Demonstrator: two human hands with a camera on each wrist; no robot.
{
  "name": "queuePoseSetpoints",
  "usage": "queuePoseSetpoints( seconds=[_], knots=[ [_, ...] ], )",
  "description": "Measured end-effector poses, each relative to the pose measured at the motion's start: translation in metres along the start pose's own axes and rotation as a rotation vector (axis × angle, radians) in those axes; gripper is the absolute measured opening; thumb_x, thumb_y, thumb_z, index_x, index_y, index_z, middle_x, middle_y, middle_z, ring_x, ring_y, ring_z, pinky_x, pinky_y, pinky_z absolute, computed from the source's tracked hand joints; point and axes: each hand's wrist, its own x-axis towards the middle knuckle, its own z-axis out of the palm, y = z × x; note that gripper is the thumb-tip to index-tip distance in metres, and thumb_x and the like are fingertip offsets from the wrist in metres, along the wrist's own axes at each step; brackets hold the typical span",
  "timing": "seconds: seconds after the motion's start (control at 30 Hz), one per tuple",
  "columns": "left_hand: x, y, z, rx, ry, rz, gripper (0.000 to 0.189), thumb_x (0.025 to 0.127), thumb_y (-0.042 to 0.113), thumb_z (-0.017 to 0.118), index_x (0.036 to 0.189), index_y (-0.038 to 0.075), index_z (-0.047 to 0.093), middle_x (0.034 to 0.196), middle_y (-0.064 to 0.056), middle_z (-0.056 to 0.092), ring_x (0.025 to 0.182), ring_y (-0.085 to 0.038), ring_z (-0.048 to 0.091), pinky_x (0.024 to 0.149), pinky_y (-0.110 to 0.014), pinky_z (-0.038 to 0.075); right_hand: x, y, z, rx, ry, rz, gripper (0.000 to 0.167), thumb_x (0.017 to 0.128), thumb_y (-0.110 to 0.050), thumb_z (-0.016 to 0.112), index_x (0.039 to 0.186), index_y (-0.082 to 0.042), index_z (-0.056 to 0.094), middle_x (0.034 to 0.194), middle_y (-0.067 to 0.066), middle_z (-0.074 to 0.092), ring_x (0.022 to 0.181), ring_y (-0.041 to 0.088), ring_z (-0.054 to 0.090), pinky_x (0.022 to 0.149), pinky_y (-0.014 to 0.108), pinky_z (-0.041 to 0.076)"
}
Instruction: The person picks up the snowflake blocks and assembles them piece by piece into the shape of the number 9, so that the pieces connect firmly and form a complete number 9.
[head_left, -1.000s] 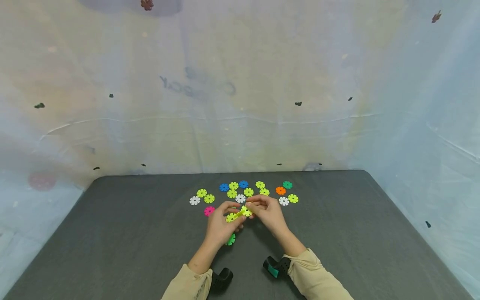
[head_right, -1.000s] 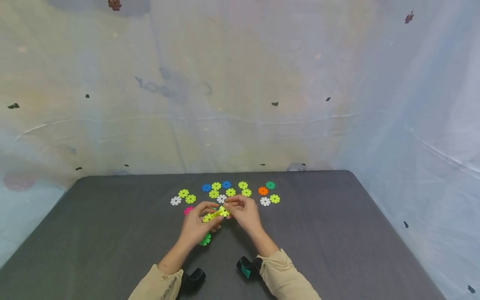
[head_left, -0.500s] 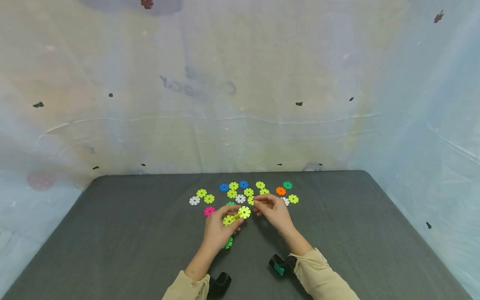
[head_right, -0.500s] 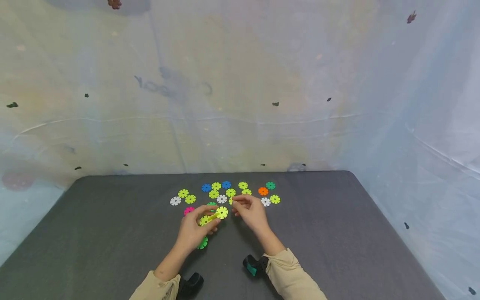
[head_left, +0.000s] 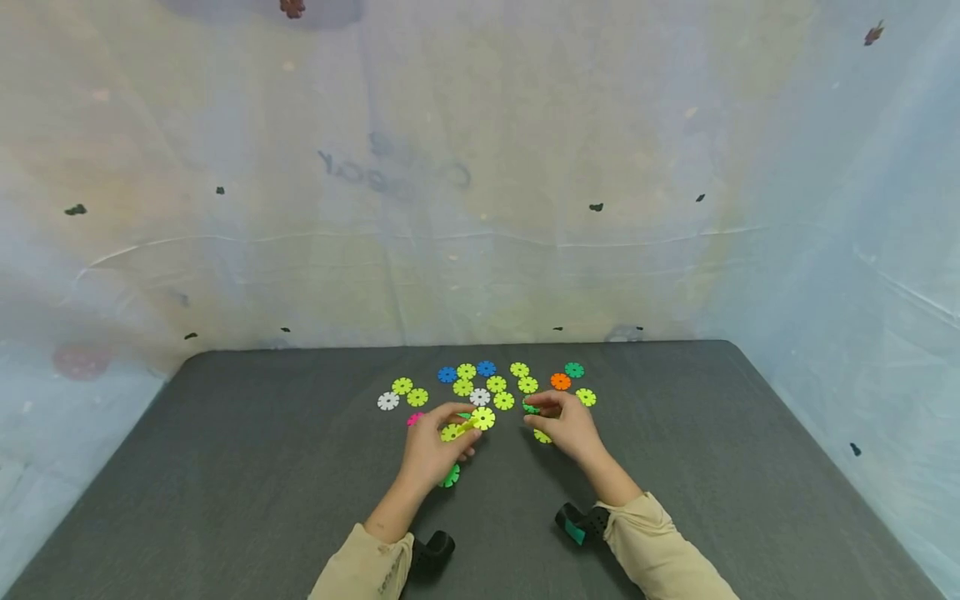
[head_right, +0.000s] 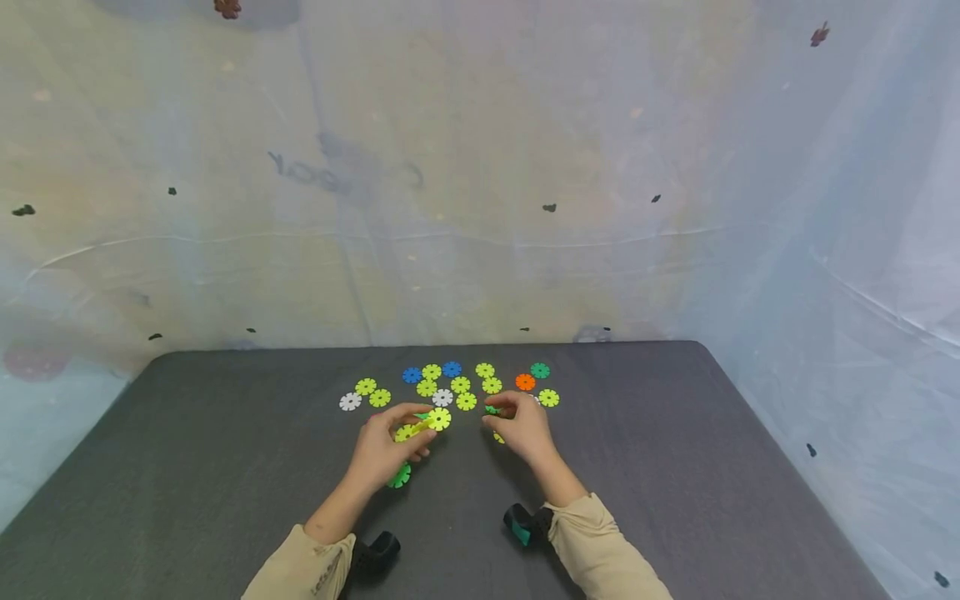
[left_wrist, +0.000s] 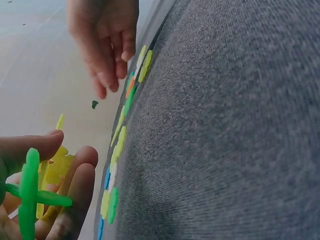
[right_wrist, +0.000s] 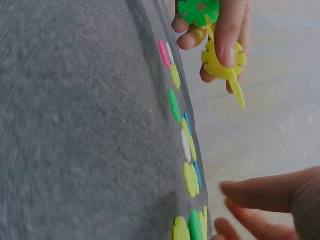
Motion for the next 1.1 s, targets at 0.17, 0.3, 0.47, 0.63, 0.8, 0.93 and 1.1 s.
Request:
queuePoseSetpoints(
  seconds=[0.17, 0.3, 0.47, 0.63, 0.8, 0.93, 1.1],
  knots=[
    [0.0, -0.001, 0.0, 0.0, 0.0, -0.013, 0.032, 0.083, 0.006, 0.073, 0.115, 0.007, 0.068, 0.102, -0.018, 0.068, 0.057, -0.019, 0.067, 0.052, -0.026, 0.055, -0.003, 0.003, -0.006, -0.144, -0.057, 0.023, 0.03, 0.076, -0.005, 0.078, 0.105, -0.005, 0.073, 0.112, 0.015, 0.064, 0.101, 0.032, 0.06, 0.083, 0.047, 0.051],
    [0.0, 0.0, 0.0, 0.0, 0.0, -0.014, 0.032, 0.083, 0.006, 0.073, 0.114, 0.007, 0.068, 0.102, -0.018, 0.068, 0.057, -0.019, 0.067, 0.052, -0.026, 0.056, -0.003, 0.006, -0.006, -0.238, -0.078, 0.009, 0.032, 0.072, -0.005, 0.081, 0.103, -0.006, 0.074, 0.103, 0.011, 0.065, 0.092, 0.026, 0.061, 0.079, 0.043, 0.052],
    [0.0, 0.0, -0.001, -0.001, -0.005, -0.016, 0.032, 0.083, 0.006, 0.073, 0.115, 0.006, 0.068, 0.103, -0.019, 0.067, 0.058, -0.021, 0.068, 0.052, -0.026, 0.056, -0.002, 0.004, -0.004, -0.267, -0.083, 0.039, 0.024, 0.073, -0.011, 0.083, 0.095, -0.01, 0.074, 0.088, 0.003, 0.063, 0.08, 0.017, 0.056, 0.073, 0.036, 0.049],
    [0.0, 0.0, 0.0, -0.005, -0.013, -0.015, 0.033, 0.083, 0.005, 0.073, 0.116, 0.005, 0.068, 0.104, -0.02, 0.067, 0.058, -0.022, 0.068, 0.052, -0.027, 0.056, -0.002, 0.003, 0.0, -0.223, -0.077, 0.048, 0.013, 0.076, -0.014, 0.081, 0.087, -0.013, 0.075, 0.091, 0.003, 0.067, 0.082, 0.017, 0.057, 0.074, 0.038, 0.05],
    [0.0, 0.001, 0.002, 0.0, -0.015, -0.023, 0.035, 0.083, 0.005, 0.073, 0.118, 0.003, 0.067, 0.105, -0.021, 0.066, 0.058, -0.023, 0.068, 0.052, -0.027, 0.056, -0.001, 0.003, 0.005, -0.045, -0.049, 0.005, 0.017, 0.08, -0.01, 0.077, 0.097, -0.01, 0.075, 0.084, 0.003, 0.069, 0.068, 0.014, 0.061, 0.061, 0.031, 0.05],
    [0.0, 0.0, 0.002, 0.0, -0.012, -0.029, 0.034, 0.083, 0.005, 0.073, 0.117, 0.004, 0.067, 0.104, -0.02, 0.066, 0.057, -0.022, 0.067, 0.052, -0.026, 0.055, 0.001, 0.002, 0.007, 0.123, -0.039, -0.036, 0.023, 0.083, -0.004, 0.072, 0.106, -0.005, 0.073, 0.088, 0.006, 0.07, 0.065, 0.014, 0.066, 0.058, 0.029, 0.052],
    [0.001, -0.001, 0.002, -0.002, -0.01, -0.023, 0.035, 0.083, 0.005, 0.073, 0.117, 0.004, 0.067, 0.104, -0.02, 0.066, 0.056, -0.021, 0.067, 0.051, -0.028, 0.056, 0.0, 0.0, 0.007, 0.215, -0.076, -0.099, 0.026, 0.086, -0.001, 0.068, 0.112, -0.004, 0.07, 0.106, 0.015, 0.064, 0.075, 0.022, 0.07, 0.066, 0.034, 0.057]
  ],
)
